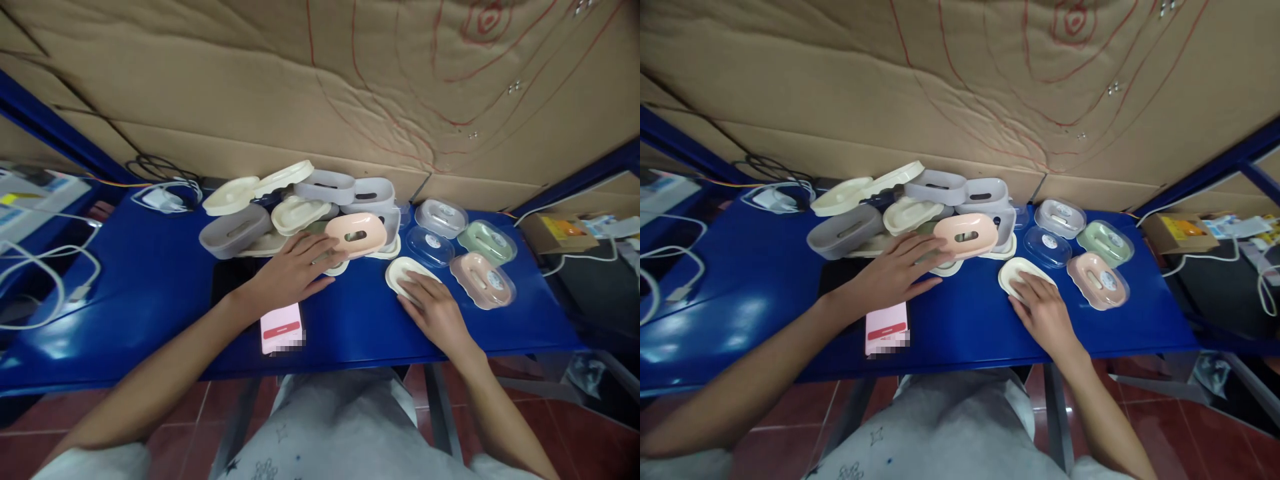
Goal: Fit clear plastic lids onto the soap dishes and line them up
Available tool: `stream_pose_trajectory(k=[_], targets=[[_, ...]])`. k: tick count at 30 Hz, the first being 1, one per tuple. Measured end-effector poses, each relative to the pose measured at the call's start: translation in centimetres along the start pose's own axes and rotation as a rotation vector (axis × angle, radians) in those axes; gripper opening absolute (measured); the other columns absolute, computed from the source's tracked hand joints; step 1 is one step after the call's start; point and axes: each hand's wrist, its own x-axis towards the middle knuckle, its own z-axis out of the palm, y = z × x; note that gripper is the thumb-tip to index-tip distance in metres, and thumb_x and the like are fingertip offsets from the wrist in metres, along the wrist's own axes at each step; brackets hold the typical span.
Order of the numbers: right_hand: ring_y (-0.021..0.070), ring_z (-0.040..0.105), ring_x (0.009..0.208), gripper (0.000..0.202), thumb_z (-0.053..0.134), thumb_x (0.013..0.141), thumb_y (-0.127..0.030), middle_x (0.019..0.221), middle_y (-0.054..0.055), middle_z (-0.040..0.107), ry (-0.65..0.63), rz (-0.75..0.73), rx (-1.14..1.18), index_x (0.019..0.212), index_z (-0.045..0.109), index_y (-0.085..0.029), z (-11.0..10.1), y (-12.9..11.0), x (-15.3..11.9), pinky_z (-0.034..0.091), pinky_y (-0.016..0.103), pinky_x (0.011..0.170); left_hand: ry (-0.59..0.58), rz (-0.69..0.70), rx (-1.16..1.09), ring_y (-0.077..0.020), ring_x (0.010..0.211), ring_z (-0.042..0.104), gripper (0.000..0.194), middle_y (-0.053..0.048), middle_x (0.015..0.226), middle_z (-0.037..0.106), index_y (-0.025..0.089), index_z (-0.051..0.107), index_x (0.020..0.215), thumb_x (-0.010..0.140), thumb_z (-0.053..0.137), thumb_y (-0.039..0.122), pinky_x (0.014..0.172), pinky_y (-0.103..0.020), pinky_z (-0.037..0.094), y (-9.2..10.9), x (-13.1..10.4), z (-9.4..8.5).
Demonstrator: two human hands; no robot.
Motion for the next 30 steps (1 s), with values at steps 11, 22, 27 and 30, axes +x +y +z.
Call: stream_pose_trajectory(k=[11, 22, 27, 30], targets=[[0.0348, 0.063, 0.143, 0.03, 0.058, 0.11, -0.037, 0.155, 0.013, 0.067, 0.033, -0.258, 0.067, 0.131, 0.075, -0.024, -3.5, 1.7, 14.5, 0.048, 0.058, 0.12, 0.202, -0.166, 0.032, -0.03, 0.118, 0.069, 0.019, -0.011, 0.122, 0.076, 0.023, 0.072, 0.122, 0.108, 0.06, 0.026, 0.097, -0.046, 0.054, -1.5, -1.2, 0.3], [0.0317, 0.051, 0.157, 0.043, 0.049, 0.113, -0.04, 0.165, 0.014, 0.058, -0.029, -0.419, 0.216, 0.147, 0.067, -0.021, -1.9, -1.4, 24.7, 0.041, 0.057, 0.129, 0.216, -0.156, 0.099, -0.0338, 0.122, 0.069, 0.018, -0.016, 0.135, 0.072, 0.02, 0.069, 0.123, 0.105, 0.067, 0.025, 0.103, -0.05, 0.052, -1.0, -1.1, -0.1], [0.031, 0.066, 0.14, 0.04, 0.046, 0.114, -0.044, 0.148, 0.01, 0.072, 0.033, -0.201, 0.153, 0.142, 0.07, -0.029, -3.4, 2.7, 19.0, 0.05, 0.056, 0.12, 0.205, -0.135, 0.13, -0.0351, 0.122, 0.069, 0.028, -0.016, 0.136, 0.071, 0.022, 0.065, 0.131, 0.103, 0.07, 0.023, 0.104, -0.052, 0.052, -0.7, -1.0, -0.5], [0.0353, 0.072, 0.13, 0.042, 0.047, 0.113, -0.049, 0.137, 0.012, 0.077, -0.063, 0.005, 0.005, 0.138, 0.072, -0.026, -3.0, 6.2, 13.4, 0.054, 0.06, 0.114, 0.215, -0.128, 0.137, -0.0358, 0.122, 0.069, 0.031, -0.016, 0.136, 0.07, 0.022, 0.064, 0.132, 0.102, 0.071, 0.021, 0.104, -0.053, 0.052, -0.6, -1.0, -0.7]])
